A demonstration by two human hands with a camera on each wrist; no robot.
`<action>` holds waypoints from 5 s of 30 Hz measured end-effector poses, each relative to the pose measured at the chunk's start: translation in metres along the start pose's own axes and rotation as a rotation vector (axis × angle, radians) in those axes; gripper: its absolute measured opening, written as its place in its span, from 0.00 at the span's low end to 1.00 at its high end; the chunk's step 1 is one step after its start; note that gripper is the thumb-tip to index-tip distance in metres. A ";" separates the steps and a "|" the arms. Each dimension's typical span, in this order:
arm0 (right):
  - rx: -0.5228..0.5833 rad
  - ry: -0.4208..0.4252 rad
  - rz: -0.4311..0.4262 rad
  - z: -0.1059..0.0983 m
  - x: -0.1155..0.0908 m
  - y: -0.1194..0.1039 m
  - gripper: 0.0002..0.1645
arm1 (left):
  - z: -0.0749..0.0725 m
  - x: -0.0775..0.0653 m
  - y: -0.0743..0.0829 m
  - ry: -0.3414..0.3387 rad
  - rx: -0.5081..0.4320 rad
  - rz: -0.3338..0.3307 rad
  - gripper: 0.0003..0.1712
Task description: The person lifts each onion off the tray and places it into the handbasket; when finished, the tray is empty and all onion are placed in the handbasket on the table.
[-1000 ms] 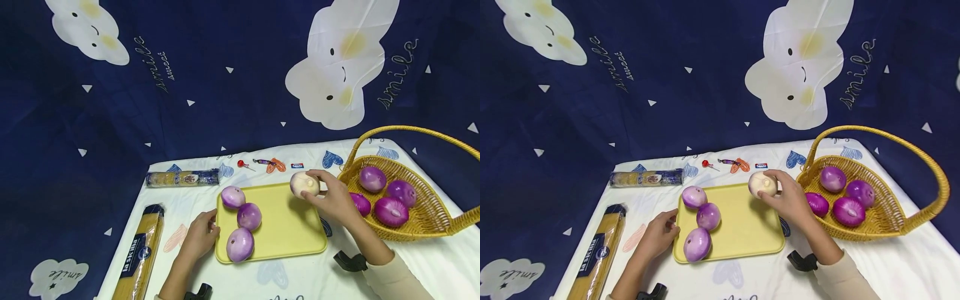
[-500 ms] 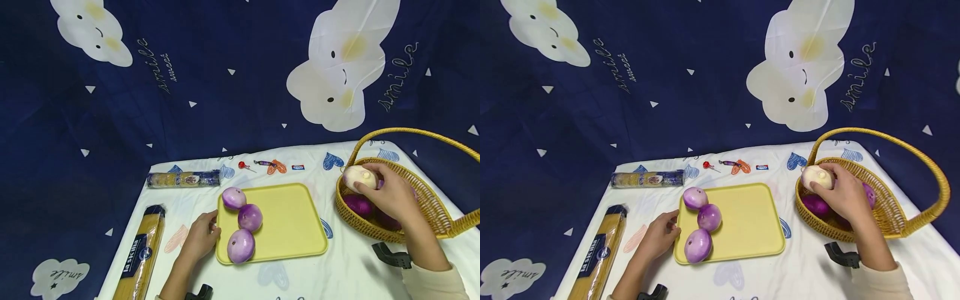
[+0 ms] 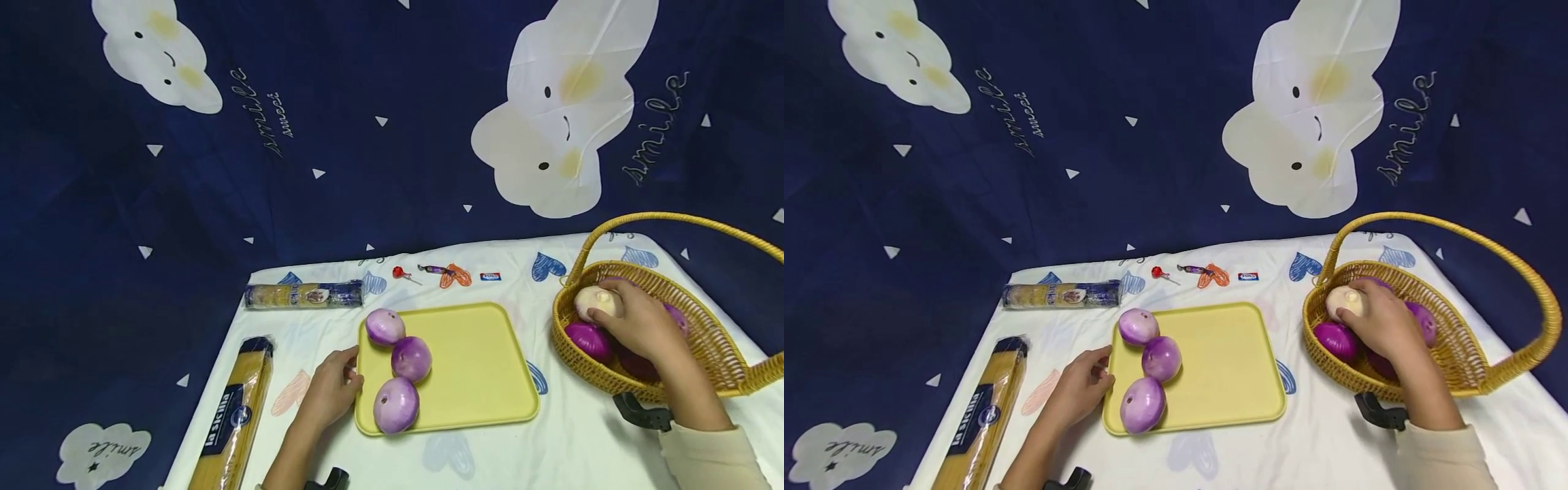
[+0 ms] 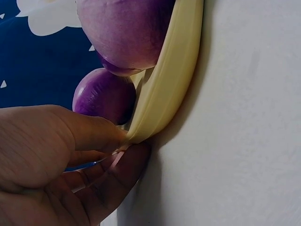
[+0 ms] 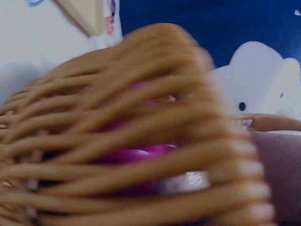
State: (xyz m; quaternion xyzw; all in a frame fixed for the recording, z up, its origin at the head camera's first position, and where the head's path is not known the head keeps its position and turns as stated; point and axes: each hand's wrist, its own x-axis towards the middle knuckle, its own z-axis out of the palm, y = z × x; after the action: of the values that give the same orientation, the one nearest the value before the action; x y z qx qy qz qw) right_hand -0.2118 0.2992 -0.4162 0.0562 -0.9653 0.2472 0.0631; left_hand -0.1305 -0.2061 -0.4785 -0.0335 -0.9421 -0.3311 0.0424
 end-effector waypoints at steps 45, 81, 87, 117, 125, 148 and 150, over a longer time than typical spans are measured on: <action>0.288 -0.187 -0.656 0.164 -0.038 -0.187 0.43 | 0.000 0.001 0.001 0.012 0.019 0.013 0.32; 0.297 0.227 -0.293 0.044 -0.028 -0.095 0.41 | -0.002 -0.003 0.000 0.014 0.031 0.000 0.32; 0.162 0.298 -0.116 0.002 -0.035 -0.050 0.39 | -0.002 -0.002 0.001 0.015 0.033 -0.001 0.32; -0.041 0.225 0.133 -0.009 -0.048 -0.009 0.44 | 0.001 0.000 0.001 0.011 0.031 0.017 0.32; -0.011 0.539 -0.054 0.004 -0.041 -0.060 0.35 | 0.002 0.000 0.000 0.008 0.029 0.013 0.31; 0.260 -0.259 -0.748 0.176 -0.075 -0.219 0.52 | 0.002 -0.001 -0.001 0.022 0.018 0.008 0.31; 0.268 -0.253 -0.760 0.177 -0.075 -0.222 0.50 | 0.002 -0.001 -0.001 0.020 0.018 0.007 0.31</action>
State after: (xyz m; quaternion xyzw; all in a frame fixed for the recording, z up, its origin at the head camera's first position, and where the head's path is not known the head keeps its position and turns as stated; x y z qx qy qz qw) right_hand -0.1235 0.0256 -0.4775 0.4459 -0.8352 0.3209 0.0228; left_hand -0.1299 -0.2055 -0.4805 -0.0330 -0.9444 -0.3228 0.0534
